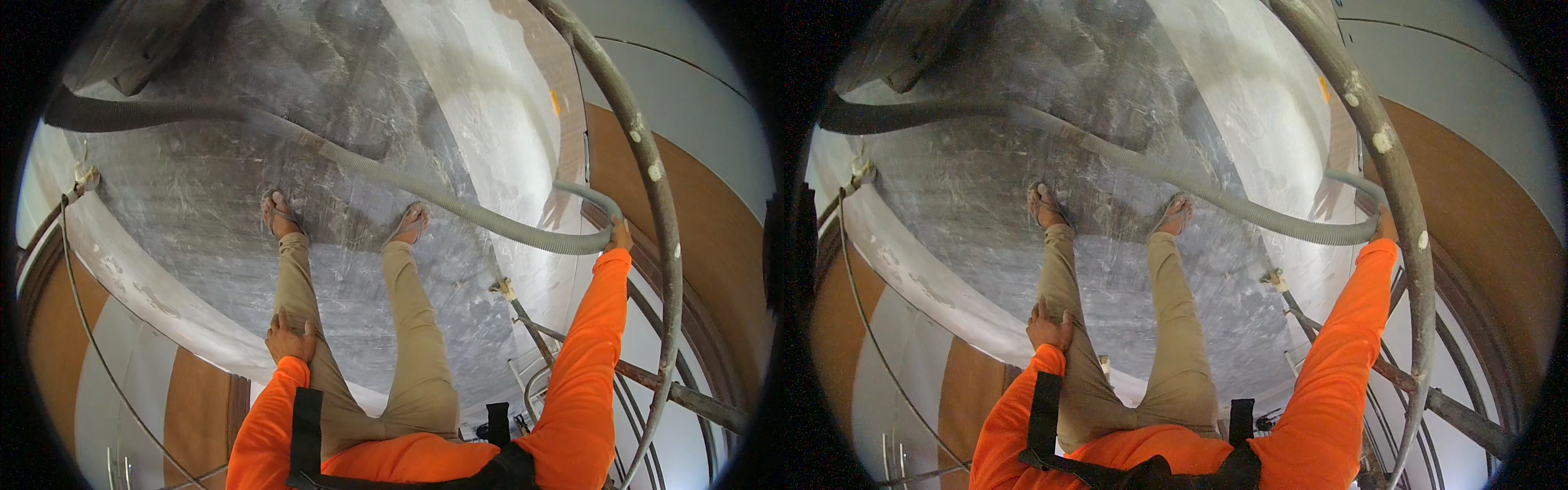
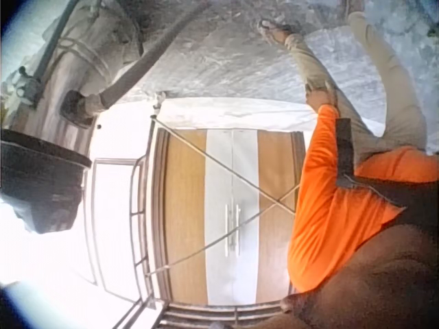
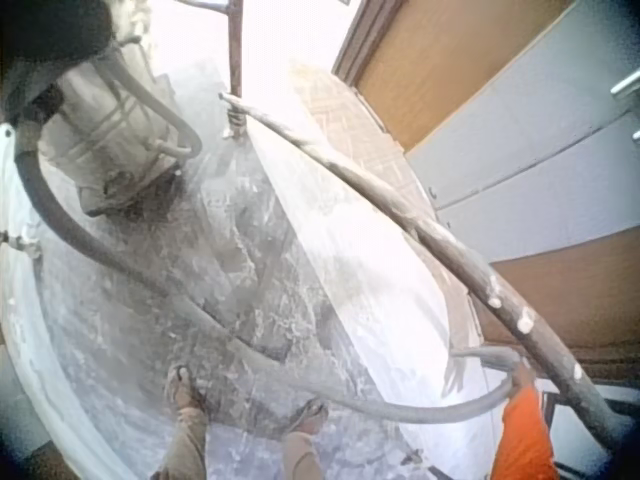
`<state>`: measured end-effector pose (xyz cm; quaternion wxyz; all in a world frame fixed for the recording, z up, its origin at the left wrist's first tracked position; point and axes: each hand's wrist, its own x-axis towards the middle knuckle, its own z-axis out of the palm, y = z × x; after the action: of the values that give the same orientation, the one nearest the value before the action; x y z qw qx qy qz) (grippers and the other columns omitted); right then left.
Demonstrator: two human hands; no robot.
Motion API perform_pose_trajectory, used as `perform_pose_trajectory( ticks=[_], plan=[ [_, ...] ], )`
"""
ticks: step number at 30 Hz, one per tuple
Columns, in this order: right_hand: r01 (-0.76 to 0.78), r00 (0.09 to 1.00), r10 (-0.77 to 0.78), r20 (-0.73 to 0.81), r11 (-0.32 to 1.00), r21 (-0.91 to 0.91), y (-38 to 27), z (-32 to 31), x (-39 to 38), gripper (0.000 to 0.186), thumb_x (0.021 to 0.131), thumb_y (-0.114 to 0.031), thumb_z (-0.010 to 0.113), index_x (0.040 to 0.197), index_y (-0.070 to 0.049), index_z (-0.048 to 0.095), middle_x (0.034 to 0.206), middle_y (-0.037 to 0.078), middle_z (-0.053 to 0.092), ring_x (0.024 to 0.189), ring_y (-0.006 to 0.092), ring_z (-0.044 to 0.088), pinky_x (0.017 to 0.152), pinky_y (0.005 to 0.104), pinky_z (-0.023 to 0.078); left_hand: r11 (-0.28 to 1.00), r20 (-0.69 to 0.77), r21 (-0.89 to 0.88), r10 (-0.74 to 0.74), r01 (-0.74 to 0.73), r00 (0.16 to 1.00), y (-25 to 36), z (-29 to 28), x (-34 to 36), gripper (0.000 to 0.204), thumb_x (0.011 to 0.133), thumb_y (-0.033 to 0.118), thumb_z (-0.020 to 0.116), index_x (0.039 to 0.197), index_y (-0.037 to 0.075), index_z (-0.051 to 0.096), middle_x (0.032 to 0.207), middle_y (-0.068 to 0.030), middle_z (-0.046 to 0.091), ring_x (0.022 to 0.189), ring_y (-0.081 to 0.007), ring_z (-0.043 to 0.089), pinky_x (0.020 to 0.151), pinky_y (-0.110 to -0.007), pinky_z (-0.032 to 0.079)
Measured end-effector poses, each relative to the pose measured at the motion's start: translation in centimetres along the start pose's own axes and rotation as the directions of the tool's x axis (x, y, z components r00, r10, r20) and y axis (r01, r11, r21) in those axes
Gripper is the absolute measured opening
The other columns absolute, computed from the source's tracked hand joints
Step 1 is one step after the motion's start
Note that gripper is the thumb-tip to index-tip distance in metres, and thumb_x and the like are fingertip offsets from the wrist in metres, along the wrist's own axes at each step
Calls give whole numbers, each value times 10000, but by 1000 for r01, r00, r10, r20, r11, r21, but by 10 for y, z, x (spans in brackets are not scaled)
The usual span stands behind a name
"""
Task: The person uses a vacuum hose to clean dust and debris from a wall and floor surface while standing on a high platform.
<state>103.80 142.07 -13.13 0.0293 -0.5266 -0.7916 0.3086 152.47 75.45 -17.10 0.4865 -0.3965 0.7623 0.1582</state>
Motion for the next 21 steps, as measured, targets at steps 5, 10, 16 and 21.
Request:
perform_pose_trajectory(
  ticks=[5,10,16,21],
  plan=[
    [33,998,-32,48,999,-17,-88,69,-113,701,847,-70,751,1492,-71,478,1346,194,585,1008,301,646,722,375,575,999,-3,-13,-33,33,999,-9,2,-2,819,828,476,678,1509,93,429,1498,-189,473,1293,-381,507,1067,-485,409],
    [145,989,-145,-2,989,1,-134,100,-121,684,843,-116,760,1472,-60,498,1308,196,605,1007,294,651,718,366,565,998,8,-55,-31,31,999,-10,-4,0,826,825,479,676,1512,94,426,1499,-191,472,1303,-379,498,1071,-486,404],
    [335,935,-327,136,941,-44,-171,148,-104,681,836,-245,749,1458,-83,523,1274,204,635,1043,301,659,792,372,545,998,31,-49,-39,40,999,-15,-10,2,834,828,485,680,1515,91,420,1485,-204,481,1295,-390,505,1077,-475,410],
    [590,799,-540,265,788,-174,-210,187,-97,693,830,-353,740,1446,-102,545,1246,210,660,1074,306,665,853,378,529,997,44,-72,-31,34,999,-17,-17,3,844,831,484,691,1514,78,409,1467,-230,491,1294,-412,505,1091,-474,413]
  ],
)
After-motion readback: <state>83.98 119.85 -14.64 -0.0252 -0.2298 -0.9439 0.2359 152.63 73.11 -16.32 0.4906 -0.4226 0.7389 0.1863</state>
